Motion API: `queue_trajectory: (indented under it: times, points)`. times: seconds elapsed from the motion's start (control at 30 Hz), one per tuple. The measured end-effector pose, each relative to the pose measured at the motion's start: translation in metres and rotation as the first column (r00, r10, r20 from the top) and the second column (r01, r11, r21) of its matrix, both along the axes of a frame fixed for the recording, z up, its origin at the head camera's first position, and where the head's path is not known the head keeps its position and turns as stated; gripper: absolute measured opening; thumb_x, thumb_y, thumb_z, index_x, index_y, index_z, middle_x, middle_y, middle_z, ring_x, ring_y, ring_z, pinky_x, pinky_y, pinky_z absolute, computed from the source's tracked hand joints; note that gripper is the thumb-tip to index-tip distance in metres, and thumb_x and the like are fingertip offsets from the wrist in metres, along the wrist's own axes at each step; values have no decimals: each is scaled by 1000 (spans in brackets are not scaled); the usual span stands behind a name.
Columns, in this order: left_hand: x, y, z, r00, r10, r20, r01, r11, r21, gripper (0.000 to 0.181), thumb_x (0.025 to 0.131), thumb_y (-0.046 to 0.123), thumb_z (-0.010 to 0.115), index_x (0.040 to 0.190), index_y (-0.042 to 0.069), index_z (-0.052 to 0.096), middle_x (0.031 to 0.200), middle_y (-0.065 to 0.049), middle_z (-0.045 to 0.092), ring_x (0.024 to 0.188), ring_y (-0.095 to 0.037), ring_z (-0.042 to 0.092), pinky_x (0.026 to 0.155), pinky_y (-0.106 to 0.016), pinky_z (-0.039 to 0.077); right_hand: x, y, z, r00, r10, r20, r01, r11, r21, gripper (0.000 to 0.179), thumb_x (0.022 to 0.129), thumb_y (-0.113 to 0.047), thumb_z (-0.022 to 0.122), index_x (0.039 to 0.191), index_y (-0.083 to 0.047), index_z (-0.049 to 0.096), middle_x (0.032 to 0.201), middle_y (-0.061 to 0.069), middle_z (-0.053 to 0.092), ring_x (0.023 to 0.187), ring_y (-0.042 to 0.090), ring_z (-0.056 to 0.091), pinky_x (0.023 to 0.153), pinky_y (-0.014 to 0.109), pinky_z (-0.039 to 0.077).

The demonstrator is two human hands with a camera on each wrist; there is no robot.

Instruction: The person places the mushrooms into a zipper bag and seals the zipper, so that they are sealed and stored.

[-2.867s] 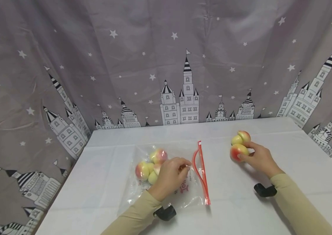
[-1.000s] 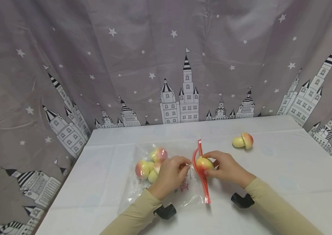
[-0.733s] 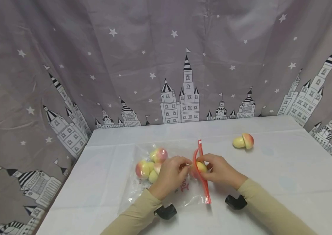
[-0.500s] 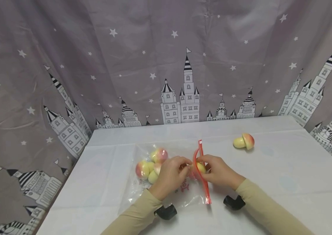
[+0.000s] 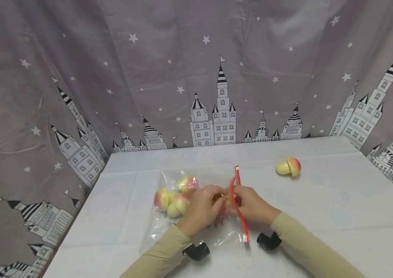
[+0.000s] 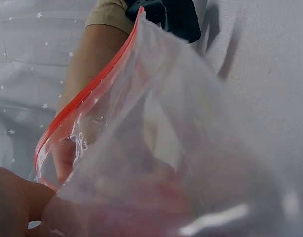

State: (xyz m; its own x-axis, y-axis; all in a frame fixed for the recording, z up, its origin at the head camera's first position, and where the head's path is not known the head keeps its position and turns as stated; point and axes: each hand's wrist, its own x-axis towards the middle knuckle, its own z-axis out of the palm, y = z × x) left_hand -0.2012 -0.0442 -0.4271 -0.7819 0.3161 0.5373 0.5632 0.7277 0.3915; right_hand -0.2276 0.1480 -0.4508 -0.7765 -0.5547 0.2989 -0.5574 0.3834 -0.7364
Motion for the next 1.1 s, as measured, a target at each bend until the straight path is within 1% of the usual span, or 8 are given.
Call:
queue_trajectory:
  times: [0.13,0.2,0.3,0.43,0.57,0.63,0.87,1.1]
  points:
    - [0,-1,0,1000,11,-6,-11,1000,1,13,85,12,72,95,17,79,81,4,76,68,-8,65,58,-19,45,-1,-3,-3,1000,4,-24,-5,1000,-7,29,82,-11,83,104,0,68,95,11,75,78,-3,59,68,22,54]
    - [0,-1,0,1000,4,-5,-4,1000,9,14,85,11,72,95,16,79,81,4,75,67,-8,63,58,-18,44,-2,-4,-3,999,8,-42,-9,1000,-14,32,81,-10,84,107,2,68,96,13,75,79,-3,58,68,22,54]
    - [1,-2,1,1000,-15,-1,15,1000,25,12,85,10,72,94,14,79,79,2,74,65,-9,60,58,-17,43,-2,-6,-4,995,16,-97,-19,1000,-22,37,79,-8,84,110,5,68,100,16,75,83,-3,57,70,22,53]
    - [1,-2,3,1000,-30,2,30,999,42,11,86,10,72,93,14,79,77,2,72,65,-9,57,59,-16,41,-3,-10,-6,987,42,-155,-49,998,-41,40,78,-3,83,114,5,68,96,13,74,84,-4,55,72,22,50]
    - [1,-2,3,999,-41,15,40,998,50,11,86,9,71,93,13,79,79,1,73,68,-10,60,61,-16,43,-5,-16,-9,988,95,-123,-104,992,-71,36,80,-1,78,114,2,67,97,9,73,89,-4,57,79,21,51]
    - [2,-2,4,998,-49,25,48,997,56,12,86,9,71,94,13,79,82,0,75,71,-10,63,63,-17,45,-5,-19,-10,990,104,-92,-111,991,-77,33,81,-1,76,113,0,66,97,8,72,91,-4,57,81,21,52]
    - [3,-1,4,998,-49,26,48,998,44,12,87,9,70,94,14,79,84,2,75,74,-11,66,65,-18,48,-3,-24,-10,998,57,-13,-58,997,-57,29,79,0,73,107,1,64,95,11,71,88,-4,57,81,21,51]
    - [3,-1,3,999,-44,26,43,998,40,12,87,10,70,95,15,79,85,2,76,76,-12,68,67,-21,50,-2,-25,-9,999,51,1,-51,997,-53,28,79,1,73,106,1,64,95,10,71,88,-3,57,81,21,52]
